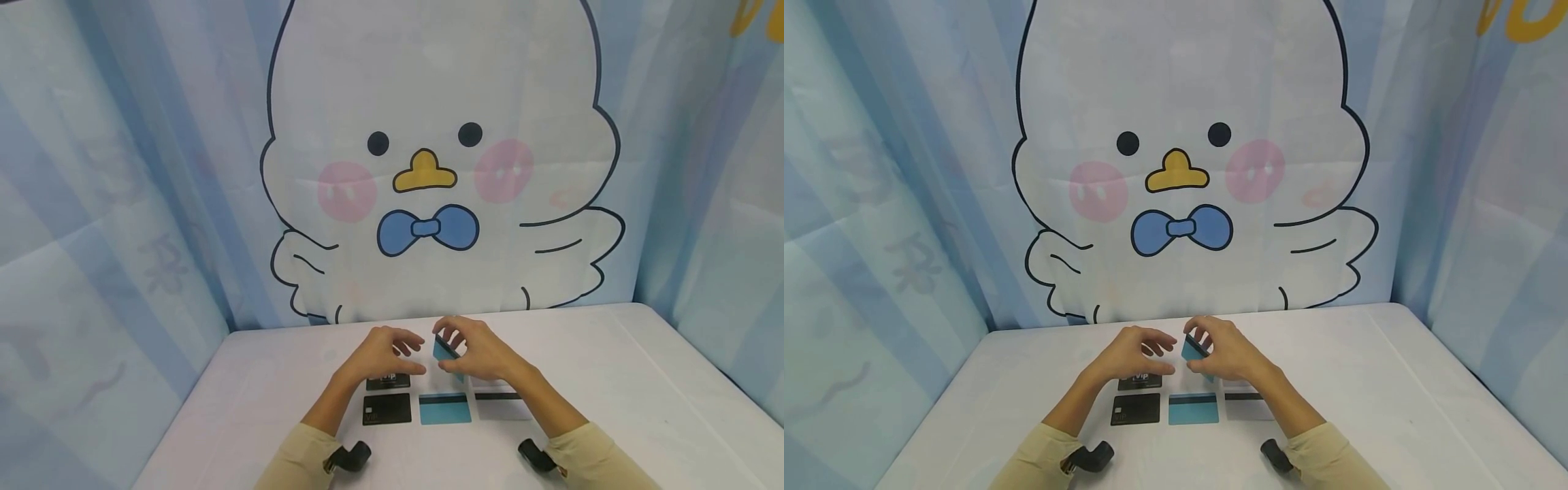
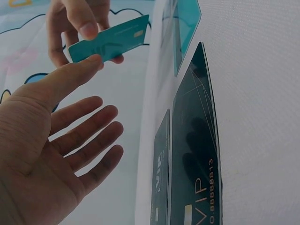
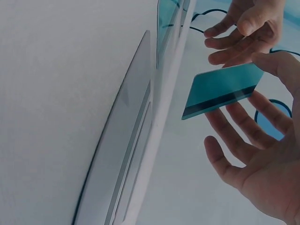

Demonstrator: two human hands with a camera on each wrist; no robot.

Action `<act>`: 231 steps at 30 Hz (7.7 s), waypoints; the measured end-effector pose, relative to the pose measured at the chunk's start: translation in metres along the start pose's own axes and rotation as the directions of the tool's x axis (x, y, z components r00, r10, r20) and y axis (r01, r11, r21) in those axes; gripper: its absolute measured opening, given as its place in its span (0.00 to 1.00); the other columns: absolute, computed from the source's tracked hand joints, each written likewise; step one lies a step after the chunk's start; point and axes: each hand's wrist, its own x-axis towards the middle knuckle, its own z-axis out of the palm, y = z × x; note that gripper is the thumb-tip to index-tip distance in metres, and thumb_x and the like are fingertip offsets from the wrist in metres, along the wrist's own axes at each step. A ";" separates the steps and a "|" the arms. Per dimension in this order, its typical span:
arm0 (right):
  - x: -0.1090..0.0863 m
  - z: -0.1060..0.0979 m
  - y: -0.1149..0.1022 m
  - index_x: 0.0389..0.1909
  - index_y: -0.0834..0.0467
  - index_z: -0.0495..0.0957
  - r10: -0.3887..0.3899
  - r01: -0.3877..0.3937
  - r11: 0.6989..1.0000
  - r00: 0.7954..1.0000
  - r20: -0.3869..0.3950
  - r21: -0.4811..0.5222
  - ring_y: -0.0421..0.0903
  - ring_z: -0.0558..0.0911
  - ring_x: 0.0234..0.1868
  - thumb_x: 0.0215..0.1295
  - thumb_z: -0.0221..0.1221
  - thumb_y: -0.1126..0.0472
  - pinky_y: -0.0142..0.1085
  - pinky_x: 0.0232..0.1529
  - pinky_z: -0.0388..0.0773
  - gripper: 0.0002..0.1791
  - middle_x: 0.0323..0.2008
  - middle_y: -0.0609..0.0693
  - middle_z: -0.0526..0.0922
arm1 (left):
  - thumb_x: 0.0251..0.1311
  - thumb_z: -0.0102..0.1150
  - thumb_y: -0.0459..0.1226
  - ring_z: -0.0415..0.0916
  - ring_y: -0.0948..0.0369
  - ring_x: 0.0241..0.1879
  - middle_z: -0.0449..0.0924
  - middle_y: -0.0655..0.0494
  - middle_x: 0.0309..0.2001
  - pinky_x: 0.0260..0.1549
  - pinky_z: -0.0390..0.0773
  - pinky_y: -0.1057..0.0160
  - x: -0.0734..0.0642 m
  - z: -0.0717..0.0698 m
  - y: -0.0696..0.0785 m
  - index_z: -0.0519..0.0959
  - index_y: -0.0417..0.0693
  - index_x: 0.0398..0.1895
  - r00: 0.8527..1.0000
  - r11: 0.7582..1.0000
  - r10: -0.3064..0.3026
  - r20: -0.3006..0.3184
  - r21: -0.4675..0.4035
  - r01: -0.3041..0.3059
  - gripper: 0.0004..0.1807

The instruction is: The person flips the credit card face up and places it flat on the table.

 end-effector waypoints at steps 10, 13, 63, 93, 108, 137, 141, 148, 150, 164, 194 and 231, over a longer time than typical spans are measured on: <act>0.001 -0.002 0.002 0.58 0.53 0.76 -0.086 0.086 0.993 0.996 -0.008 0.082 0.50 0.84 0.49 0.58 0.73 0.60 0.55 0.52 0.84 0.26 0.52 0.52 0.82 | 0.56 0.77 0.49 0.84 0.60 0.50 0.88 0.54 0.53 0.51 0.84 0.61 -0.001 0.000 0.001 0.83 0.49 0.63 1.000 0.998 0.015 0.005 -0.061 -0.014 0.31; 0.001 -0.002 0.002 0.57 0.53 0.76 -0.087 0.088 0.992 0.996 -0.013 0.094 0.51 0.85 0.49 0.58 0.73 0.60 0.55 0.52 0.84 0.26 0.50 0.52 0.82 | 0.56 0.77 0.49 0.85 0.59 0.50 0.88 0.53 0.53 0.51 0.84 0.61 -0.001 -0.001 0.001 0.83 0.49 0.63 1.000 0.998 0.020 0.003 -0.063 -0.020 0.31; 0.003 -0.004 0.003 0.58 0.59 0.77 -0.083 0.108 0.984 0.981 -0.175 0.140 0.57 0.84 0.55 0.57 0.76 0.59 0.57 0.59 0.80 0.29 0.50 0.51 0.86 | 0.51 0.81 0.46 0.84 0.56 0.47 0.86 0.56 0.48 0.49 0.84 0.58 -0.001 0.001 0.002 0.84 0.53 0.58 0.999 0.997 0.005 -0.053 -0.073 -0.008 0.29; 0.002 -0.004 0.015 0.54 0.60 0.84 0.107 -0.103 0.990 0.993 0.040 -0.100 0.50 0.79 0.51 0.54 0.76 0.60 0.52 0.57 0.79 0.25 0.46 0.50 0.83 | 0.49 0.82 0.45 0.78 0.59 0.45 0.85 0.57 0.45 0.37 0.78 0.65 0.009 0.012 0.002 0.88 0.49 0.54 0.997 0.990 -0.071 -0.015 0.120 0.073 0.26; 0.000 -0.001 0.013 0.54 0.61 0.84 0.169 -0.154 0.980 0.979 0.114 -0.127 0.51 0.79 0.52 0.55 0.76 0.62 0.53 0.60 0.79 0.25 0.48 0.50 0.84 | 0.49 0.82 0.44 0.78 0.59 0.44 0.86 0.57 0.47 0.40 0.80 0.64 0.010 0.017 0.004 0.88 0.50 0.54 0.989 0.982 -0.144 0.016 0.128 0.141 0.26; -0.004 0.002 0.011 0.57 0.62 0.83 0.184 -0.151 0.972 0.966 0.184 -0.183 0.51 0.82 0.54 0.56 0.76 0.67 0.53 0.62 0.78 0.26 0.52 0.54 0.86 | 0.48 0.84 0.42 0.74 0.64 0.36 0.85 0.58 0.44 0.38 0.77 0.66 0.008 0.024 0.004 0.88 0.47 0.53 0.990 0.981 -0.141 0.025 0.135 0.136 0.27; -0.005 0.003 0.011 0.56 0.62 0.83 0.191 -0.158 0.970 0.966 0.174 -0.187 0.52 0.82 0.55 0.55 0.76 0.68 0.54 0.62 0.78 0.26 0.52 0.54 0.86 | 0.47 0.84 0.43 0.74 0.64 0.37 0.85 0.57 0.45 0.40 0.77 0.65 0.007 0.024 0.005 0.88 0.47 0.52 0.990 0.980 -0.140 0.024 0.147 0.135 0.27; -0.006 0.003 0.009 0.55 0.62 0.84 0.184 -0.149 0.969 0.969 0.168 -0.198 0.52 0.82 0.54 0.54 0.76 0.69 0.54 0.61 0.79 0.25 0.51 0.54 0.86 | 0.47 0.84 0.44 0.75 0.64 0.39 0.85 0.57 0.45 0.42 0.78 0.64 0.007 0.025 0.004 0.88 0.48 0.52 0.990 0.976 -0.138 0.024 0.172 0.132 0.27; -0.006 0.003 0.009 0.55 0.62 0.84 0.187 -0.152 0.967 0.968 0.167 -0.203 0.52 0.82 0.53 0.54 0.76 0.69 0.54 0.61 0.79 0.25 0.51 0.54 0.86 | 0.47 0.84 0.44 0.75 0.64 0.39 0.85 0.57 0.45 0.42 0.78 0.64 0.007 0.025 0.004 0.88 0.48 0.53 0.990 0.976 -0.138 0.026 0.176 0.131 0.27; -0.006 0.002 0.009 0.53 0.61 0.85 0.180 -0.141 0.964 0.971 0.160 -0.226 0.52 0.82 0.53 0.53 0.77 0.67 0.54 0.60 0.79 0.24 0.51 0.53 0.87 | 0.48 0.83 0.44 0.73 0.64 0.39 0.84 0.57 0.45 0.41 0.77 0.65 0.006 0.023 0.006 0.88 0.48 0.53 0.992 0.974 -0.128 0.025 0.192 0.121 0.27; -0.003 0.002 -0.004 0.46 0.58 0.86 0.177 -0.140 0.972 0.965 0.191 -0.191 0.53 0.83 0.51 0.56 0.76 0.65 0.55 0.59 0.80 0.16 0.44 0.50 0.86 | 0.55 0.79 0.41 0.76 0.64 0.36 0.86 0.55 0.40 0.37 0.78 0.66 -0.004 0.015 0.021 0.87 0.48 0.53 0.994 0.984 -0.108 0.026 0.148 0.103 0.22; -0.033 0.005 -0.021 0.43 0.57 0.85 0.144 -0.072 0.964 0.950 0.277 -0.256 0.47 0.77 0.45 0.44 0.81 0.63 0.60 0.56 0.75 0.23 0.40 0.48 0.82 | 0.47 0.84 0.42 0.77 0.67 0.37 0.86 0.61 0.38 0.41 0.79 0.65 -0.025 0.023 0.037 0.88 0.51 0.50 0.988 0.969 -0.124 0.096 0.227 0.099 0.24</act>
